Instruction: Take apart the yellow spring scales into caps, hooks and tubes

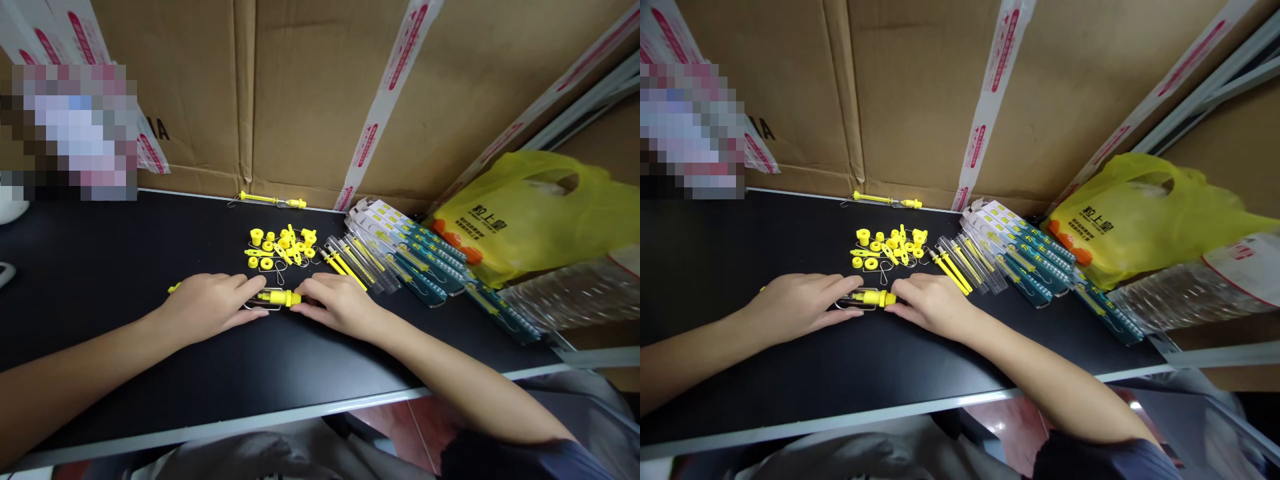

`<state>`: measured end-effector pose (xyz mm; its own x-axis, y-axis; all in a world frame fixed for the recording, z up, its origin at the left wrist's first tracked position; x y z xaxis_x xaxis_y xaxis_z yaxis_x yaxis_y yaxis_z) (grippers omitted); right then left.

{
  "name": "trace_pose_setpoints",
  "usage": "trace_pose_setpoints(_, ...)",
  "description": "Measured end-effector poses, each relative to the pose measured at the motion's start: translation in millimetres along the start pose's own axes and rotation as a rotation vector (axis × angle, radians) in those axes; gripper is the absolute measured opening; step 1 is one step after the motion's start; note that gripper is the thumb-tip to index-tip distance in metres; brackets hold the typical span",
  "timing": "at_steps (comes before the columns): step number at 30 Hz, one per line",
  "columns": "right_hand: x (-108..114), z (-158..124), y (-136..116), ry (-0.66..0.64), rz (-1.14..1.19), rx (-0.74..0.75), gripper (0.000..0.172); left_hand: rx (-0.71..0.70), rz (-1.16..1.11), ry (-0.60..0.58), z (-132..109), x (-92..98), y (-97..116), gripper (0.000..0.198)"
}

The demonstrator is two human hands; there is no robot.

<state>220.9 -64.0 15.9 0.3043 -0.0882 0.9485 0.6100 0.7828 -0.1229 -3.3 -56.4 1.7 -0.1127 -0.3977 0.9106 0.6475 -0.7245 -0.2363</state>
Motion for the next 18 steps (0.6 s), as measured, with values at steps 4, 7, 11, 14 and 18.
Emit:
trace_pose_setpoints(4, 0.2, -0.5, -0.3, 0.020, 0.001, 0.026, 0.023, 0.003, 0.003, -0.002, 0.4, 0.7, 0.6, 0.036)
trace_pose_setpoints(7, 0.8, -0.8, -1.4, 0.018, 0.007, 0.031, 0.019, 0.002, 0.003, -0.004, 0.6, 1.8, 1.0, 0.036)
trace_pose_setpoints(11, 1.1, -0.6, -2.9, -0.001, 0.024, 0.005, 0.019, 0.000, -0.005, -0.001, 0.2, 2.6, 0.9, 0.036)
trace_pose_setpoints(14, 1.3, 0.0, -3.5, -0.027, 0.036, -0.039, 0.029, 0.004, -0.005, -0.009, 0.2, 2.1, 0.5, 0.036)
trace_pose_setpoints(18, 2.0, 1.0, -3.8, -0.046, -0.010, -0.065, 0.030, 0.006, -0.002, -0.007, 0.5, 1.4, 0.5, 0.036)
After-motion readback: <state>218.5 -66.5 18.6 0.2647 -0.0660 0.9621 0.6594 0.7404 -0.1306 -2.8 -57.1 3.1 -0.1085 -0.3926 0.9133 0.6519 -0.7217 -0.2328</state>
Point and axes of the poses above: each hand's wrist, its own z-axis towards the middle knuckle, its own x-axis out of the back of the hand, y = z × x, the point moved 2 cm from there along z, towards the middle knuckle, and after that the axes turned 2 degrees about -y, right-handed, at the moved point
